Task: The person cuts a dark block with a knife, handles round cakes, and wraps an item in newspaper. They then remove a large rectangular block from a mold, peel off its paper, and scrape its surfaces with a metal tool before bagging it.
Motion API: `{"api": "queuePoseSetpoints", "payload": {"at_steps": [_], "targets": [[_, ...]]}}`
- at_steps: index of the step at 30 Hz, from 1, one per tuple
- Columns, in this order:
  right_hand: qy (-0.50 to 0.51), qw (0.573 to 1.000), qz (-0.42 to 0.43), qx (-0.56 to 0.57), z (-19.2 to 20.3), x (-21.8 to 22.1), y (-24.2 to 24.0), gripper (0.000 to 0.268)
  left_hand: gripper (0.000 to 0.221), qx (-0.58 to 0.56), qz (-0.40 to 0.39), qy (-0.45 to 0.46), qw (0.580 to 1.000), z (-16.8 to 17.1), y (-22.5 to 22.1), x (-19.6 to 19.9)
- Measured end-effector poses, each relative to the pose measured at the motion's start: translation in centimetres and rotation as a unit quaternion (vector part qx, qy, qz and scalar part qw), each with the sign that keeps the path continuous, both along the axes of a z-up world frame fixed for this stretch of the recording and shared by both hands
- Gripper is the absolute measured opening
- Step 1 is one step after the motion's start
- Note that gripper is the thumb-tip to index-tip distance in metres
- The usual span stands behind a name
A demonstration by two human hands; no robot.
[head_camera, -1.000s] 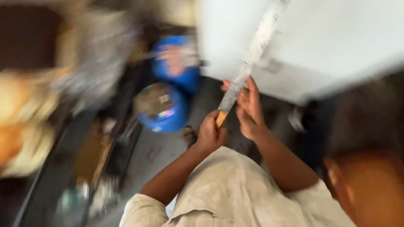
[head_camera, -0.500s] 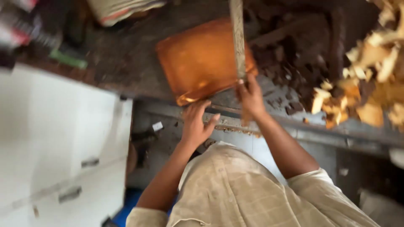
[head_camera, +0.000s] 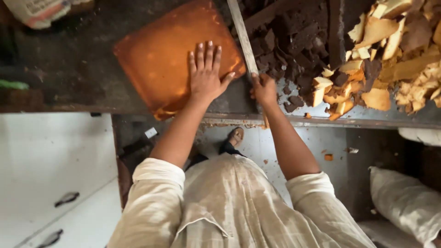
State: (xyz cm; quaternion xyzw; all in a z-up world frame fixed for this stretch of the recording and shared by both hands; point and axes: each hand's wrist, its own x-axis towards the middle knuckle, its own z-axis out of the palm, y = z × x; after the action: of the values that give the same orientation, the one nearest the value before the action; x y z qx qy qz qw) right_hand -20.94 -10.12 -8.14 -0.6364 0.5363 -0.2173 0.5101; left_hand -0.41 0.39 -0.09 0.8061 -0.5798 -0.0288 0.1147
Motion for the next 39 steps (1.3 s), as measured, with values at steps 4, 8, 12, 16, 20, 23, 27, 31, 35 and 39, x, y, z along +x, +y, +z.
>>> {"api": "queuePoseSetpoints", "payload": {"at_steps": [4,8,12,16,20,23,27,31,35,39], "targets": [[0.008,0.999,0.034,0.034,1.5,1.9,-1.5,0.036,0.092,-0.001,-0.004,0.009,1.0,0.0,0.1,0.2],[0.003,0.997,0.057,0.051,0.8,0.0,-0.8,0.04,0.093,0.001,0.002,0.002,1.0,-0.8,-0.2,0.0],[0.002,0.996,0.057,0.067,1.1,-2.1,0.6,0.038,0.093,0.018,0.003,0.002,1.0,-0.7,-0.3,0.1],[0.013,0.995,0.054,0.088,1.6,-2.6,1.1,0.038,0.093,0.006,-0.009,-0.007,1.0,-0.8,-0.4,0.4],[0.011,0.995,0.062,0.08,1.3,-0.7,-0.5,0.037,0.093,0.021,-0.007,0.004,1.0,-0.6,-0.4,0.4],[-0.013,0.994,0.077,0.072,0.6,-2.2,0.5,0.04,0.092,0.006,-0.014,-0.001,1.0,-1.0,0.0,0.2],[0.021,0.994,0.077,0.071,1.1,-5.9,4.0,0.037,0.091,0.018,-0.017,-0.001,1.0,-0.6,-0.5,0.7],[-0.011,0.99,0.042,0.134,3.5,-2.0,3.9,0.033,0.089,0.019,-0.02,0.0,1.0,-0.6,-0.5,0.7],[0.057,0.995,0.082,0.026,2.7,0.4,3.7,0.034,0.087,0.047,-0.033,0.001,0.998,-1.4,0.2,0.9],[-0.018,0.994,0.039,0.105,0.8,-3.1,5.4,0.036,0.088,-0.091,-0.033,0.048,0.994,-3.7,0.3,2.4]]}}
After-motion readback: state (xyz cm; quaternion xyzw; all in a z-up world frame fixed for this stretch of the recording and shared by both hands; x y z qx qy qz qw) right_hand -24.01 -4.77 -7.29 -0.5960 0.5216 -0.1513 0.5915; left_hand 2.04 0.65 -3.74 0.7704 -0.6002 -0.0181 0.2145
